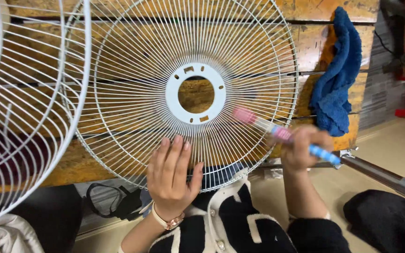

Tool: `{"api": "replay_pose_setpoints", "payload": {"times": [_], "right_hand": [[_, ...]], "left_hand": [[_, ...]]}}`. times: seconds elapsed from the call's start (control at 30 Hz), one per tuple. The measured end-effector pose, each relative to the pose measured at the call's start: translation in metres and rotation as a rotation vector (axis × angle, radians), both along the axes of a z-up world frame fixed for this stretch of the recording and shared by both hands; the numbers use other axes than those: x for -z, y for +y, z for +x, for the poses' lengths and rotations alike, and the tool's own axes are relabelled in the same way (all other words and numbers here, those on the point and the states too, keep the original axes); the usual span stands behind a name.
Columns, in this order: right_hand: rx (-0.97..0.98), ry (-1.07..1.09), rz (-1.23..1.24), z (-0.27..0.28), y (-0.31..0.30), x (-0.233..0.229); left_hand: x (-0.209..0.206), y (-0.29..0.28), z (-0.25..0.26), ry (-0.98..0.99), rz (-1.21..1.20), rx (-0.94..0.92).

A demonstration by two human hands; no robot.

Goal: Cleaning a fan grill using a toothbrush and a cloth to remove dust and grime

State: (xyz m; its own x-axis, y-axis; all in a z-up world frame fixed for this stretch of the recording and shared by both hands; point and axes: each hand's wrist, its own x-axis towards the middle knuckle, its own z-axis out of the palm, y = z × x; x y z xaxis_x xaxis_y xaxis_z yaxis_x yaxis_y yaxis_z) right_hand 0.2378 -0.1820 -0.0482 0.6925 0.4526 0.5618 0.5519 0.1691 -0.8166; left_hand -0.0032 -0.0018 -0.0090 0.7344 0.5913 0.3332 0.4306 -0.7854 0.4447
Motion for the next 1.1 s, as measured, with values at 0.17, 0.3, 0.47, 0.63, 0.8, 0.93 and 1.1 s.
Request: {"api": "replay_pose_setpoints", "payload": {"times": [0.17,0.3,0.47,0.63,0.8,0.93,1.1], "right_hand": [[-0.25,0.137,0.115,-0.003,0.013,-0.002],[-0.184,0.242,0.107,0.003,0.012,0.0],[-0.187,0.092,0.029,-0.019,0.006,-0.003],[0.059,0.149,0.053,-0.026,-0.005,-0.006],[-0.755,0.994,0.275,-0.067,-0.023,-0.015],[0.192,-0.151,0.076,-0.075,0.022,-0.012],[-0.069,-0.134,-0.107,-0.067,0.02,-0.015]], "left_hand": [[-0.005,-0.001,0.0,0.023,-0.017,-0.006],[-0.009,0.001,0.002,0.024,-0.018,-0.002],[-0.007,0.0,0.002,0.018,-0.015,0.0],[-0.001,-0.001,-0.002,0.001,-0.047,0.006],[0.007,-0.005,-0.003,-0.123,-0.112,-0.064],[0.013,-0.008,-0.006,-0.155,-0.117,-0.077],[0.014,-0.008,-0.007,-0.195,-0.167,-0.063]]}}
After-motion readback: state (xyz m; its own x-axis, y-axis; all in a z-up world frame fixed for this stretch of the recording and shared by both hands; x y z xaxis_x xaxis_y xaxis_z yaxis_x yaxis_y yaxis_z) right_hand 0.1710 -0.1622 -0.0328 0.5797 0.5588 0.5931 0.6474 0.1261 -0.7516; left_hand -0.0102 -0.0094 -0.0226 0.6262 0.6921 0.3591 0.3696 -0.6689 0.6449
